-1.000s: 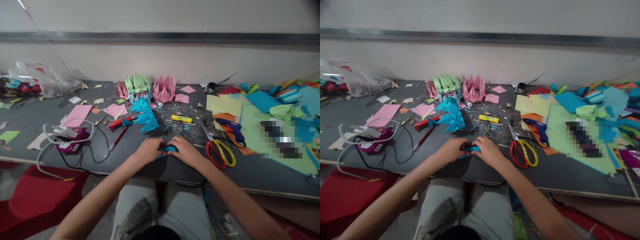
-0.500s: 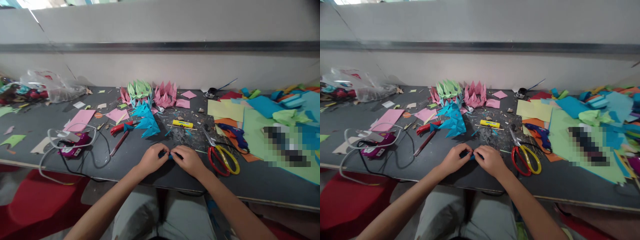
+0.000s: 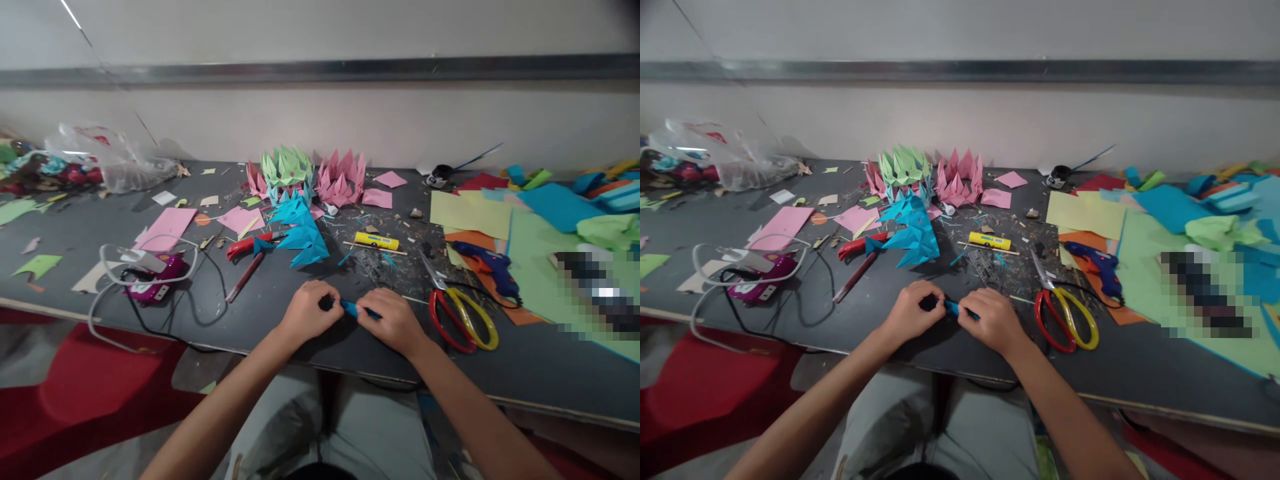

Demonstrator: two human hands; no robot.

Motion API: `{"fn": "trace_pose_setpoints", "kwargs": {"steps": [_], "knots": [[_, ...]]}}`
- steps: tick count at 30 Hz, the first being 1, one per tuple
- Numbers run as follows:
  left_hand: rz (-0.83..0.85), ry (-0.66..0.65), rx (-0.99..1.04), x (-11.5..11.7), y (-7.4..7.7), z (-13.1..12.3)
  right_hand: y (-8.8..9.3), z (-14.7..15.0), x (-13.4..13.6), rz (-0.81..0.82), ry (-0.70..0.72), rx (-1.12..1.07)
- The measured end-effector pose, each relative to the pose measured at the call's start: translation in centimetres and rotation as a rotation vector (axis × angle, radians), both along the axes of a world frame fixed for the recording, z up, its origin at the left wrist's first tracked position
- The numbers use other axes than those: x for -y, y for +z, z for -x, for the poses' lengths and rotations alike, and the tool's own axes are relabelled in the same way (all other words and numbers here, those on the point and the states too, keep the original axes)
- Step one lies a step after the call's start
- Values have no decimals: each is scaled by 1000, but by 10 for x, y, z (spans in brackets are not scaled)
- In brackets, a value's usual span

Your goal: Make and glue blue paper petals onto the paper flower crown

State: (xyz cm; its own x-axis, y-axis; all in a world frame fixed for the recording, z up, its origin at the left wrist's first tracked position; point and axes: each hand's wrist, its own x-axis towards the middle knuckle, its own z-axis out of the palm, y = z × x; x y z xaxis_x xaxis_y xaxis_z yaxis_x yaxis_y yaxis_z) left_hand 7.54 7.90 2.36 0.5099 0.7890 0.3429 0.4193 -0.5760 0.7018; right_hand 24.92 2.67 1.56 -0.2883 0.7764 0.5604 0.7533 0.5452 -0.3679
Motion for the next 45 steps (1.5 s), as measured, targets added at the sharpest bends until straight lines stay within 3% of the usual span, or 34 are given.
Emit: {"fn": "trace_pose_setpoints", "kwargs": {"steps": [10,12,16,18,25,29,33,36,38,42,45], "knots": [[-63,212,97,-3,-2,2,6,-4,0,-129,-75,-88],[-59,166,141,-2,-1,4,5,-5,1,-120,-76,-109],[-14,-113,85,-1,1,5,4,-4,1,-77,-25,-131],[-25,-165,39,0,0,4,3,-3,0,-83,-28,-116],[-251,-199,-11,1,-6,0,7,3,-3,-177,-37,15],[-313,-191,-36,1,-3,-1,11,3,-2,-177,-108,103],[-299,-140,3,-1,-1,2,8,-6,-2,-137,-235,25],[-285,-72,98,-2,-2,6,3,-13,-4,-20,-355,-188],[-304,-45,181,-3,-3,8,2,-14,-5,179,-363,-434],[-380,-87,256,-1,-2,9,6,-9,-6,733,-116,-937],[-372,-171,263,1,1,7,10,-5,-6,883,-14,-1061]]}}
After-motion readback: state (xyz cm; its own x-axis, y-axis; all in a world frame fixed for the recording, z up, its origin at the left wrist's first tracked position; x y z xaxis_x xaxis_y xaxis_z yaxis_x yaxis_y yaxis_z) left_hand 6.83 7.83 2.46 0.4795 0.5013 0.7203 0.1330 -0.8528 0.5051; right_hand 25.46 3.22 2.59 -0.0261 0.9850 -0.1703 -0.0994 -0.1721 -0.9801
